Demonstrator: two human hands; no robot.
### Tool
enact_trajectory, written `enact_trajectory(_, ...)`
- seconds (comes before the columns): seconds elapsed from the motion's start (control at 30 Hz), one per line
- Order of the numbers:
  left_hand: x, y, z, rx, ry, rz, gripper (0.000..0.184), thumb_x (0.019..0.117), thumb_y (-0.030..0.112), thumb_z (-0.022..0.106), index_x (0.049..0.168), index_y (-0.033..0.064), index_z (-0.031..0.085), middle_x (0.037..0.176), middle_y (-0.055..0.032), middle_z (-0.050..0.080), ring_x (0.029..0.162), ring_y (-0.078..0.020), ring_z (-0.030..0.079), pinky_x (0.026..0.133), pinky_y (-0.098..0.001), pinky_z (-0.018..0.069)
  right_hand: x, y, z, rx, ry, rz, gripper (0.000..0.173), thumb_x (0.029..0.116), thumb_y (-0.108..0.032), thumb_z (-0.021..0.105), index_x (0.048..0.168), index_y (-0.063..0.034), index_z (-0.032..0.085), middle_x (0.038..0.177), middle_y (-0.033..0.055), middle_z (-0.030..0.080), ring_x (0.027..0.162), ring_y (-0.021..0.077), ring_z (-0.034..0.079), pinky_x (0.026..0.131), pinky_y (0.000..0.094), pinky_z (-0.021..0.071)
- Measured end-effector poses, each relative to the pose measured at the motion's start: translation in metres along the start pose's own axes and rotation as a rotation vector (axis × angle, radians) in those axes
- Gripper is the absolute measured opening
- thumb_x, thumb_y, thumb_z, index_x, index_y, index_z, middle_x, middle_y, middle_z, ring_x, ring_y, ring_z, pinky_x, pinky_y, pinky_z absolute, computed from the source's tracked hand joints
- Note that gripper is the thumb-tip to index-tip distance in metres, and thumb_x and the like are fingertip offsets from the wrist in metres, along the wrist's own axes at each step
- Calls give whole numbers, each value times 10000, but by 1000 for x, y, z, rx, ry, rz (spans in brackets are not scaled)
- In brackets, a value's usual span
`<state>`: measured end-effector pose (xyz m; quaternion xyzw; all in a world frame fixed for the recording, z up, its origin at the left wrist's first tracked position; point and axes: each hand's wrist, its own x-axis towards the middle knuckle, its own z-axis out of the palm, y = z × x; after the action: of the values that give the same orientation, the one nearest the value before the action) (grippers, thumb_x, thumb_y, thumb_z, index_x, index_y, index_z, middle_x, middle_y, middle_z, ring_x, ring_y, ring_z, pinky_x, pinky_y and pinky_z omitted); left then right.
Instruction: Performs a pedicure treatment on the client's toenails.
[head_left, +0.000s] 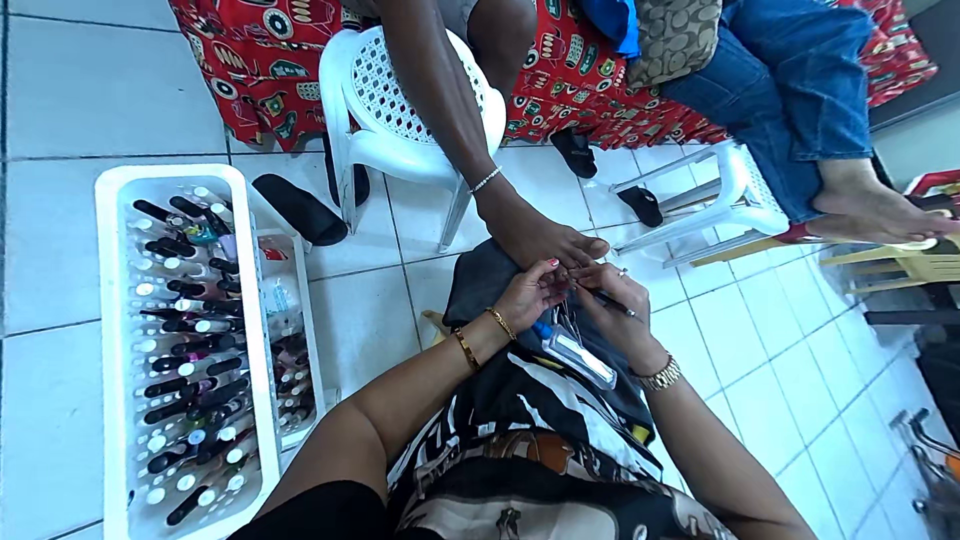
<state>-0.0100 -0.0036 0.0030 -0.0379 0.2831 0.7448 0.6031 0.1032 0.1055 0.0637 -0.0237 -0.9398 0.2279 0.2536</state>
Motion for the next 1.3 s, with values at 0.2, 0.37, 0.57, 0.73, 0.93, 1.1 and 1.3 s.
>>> enact_trajectory(0.2,0,-1,1,-13,22,-1,216,1072,260,493,964,116,611,869,2,650,817,-118,661,812,-291,564,-4,5,5,-1,21,-26,93,885,-50,667,834,28,665,964,178,730,952,190,715,833,266,566)
enact_trajectory(0.37,1,-2,1,-12,32,2,193,1067,258,506,987,114,608,880,-3,652,826,-122,664,820,-297,565,-4,5,6,7,30,-46,111,888,-38,659,806,37,660,956,184,725,948,186,715,844,250,566)
enact_trajectory(0.57,0,-2,1,-16,28,1,193,1065,247,508,984,105,610,876,-4,646,821,-118,663,827,-294,565,-6,9,10,-32,42,-108,113,902,-43,646,812,21,669,971,183,723,964,212,708,848,273,565)
enact_trajectory(0.73,-2,-1,2,-15,49,-1,183,1060,242,520,966,113,610,860,1,642,794,-115,657,794,-282,564,-6,9,10,-45,39,-139,128,893,-37,639,779,15,661,969,182,725,943,207,709,825,265,566)
enact_trajectory(0.93,-3,0,2,-15,40,9,198,1063,241,515,965,106,622,854,-4,652,796,-117,664,798,-284,569,-5,8,7,-21,25,-132,132,904,-45,639,787,13,657,975,179,725,956,206,709,834,269,568)
enact_trajectory(1.1,0,-2,1,8,26,22,200,1063,249,509,959,116,616,853,4,645,796,-116,657,801,-293,567,-4,6,6,-28,20,-124,133,906,-48,641,787,10,655,977,179,725,969,216,712,846,287,573)
enact_trajectory(1.3,-1,-2,2,7,42,10,189,1060,241,510,963,119,615,862,5,639,798,-115,649,801,-288,560,-1,8,7,-71,-7,-164,138,887,-33,634,760,14,659,939,187,724,899,243,713,774,318,576)
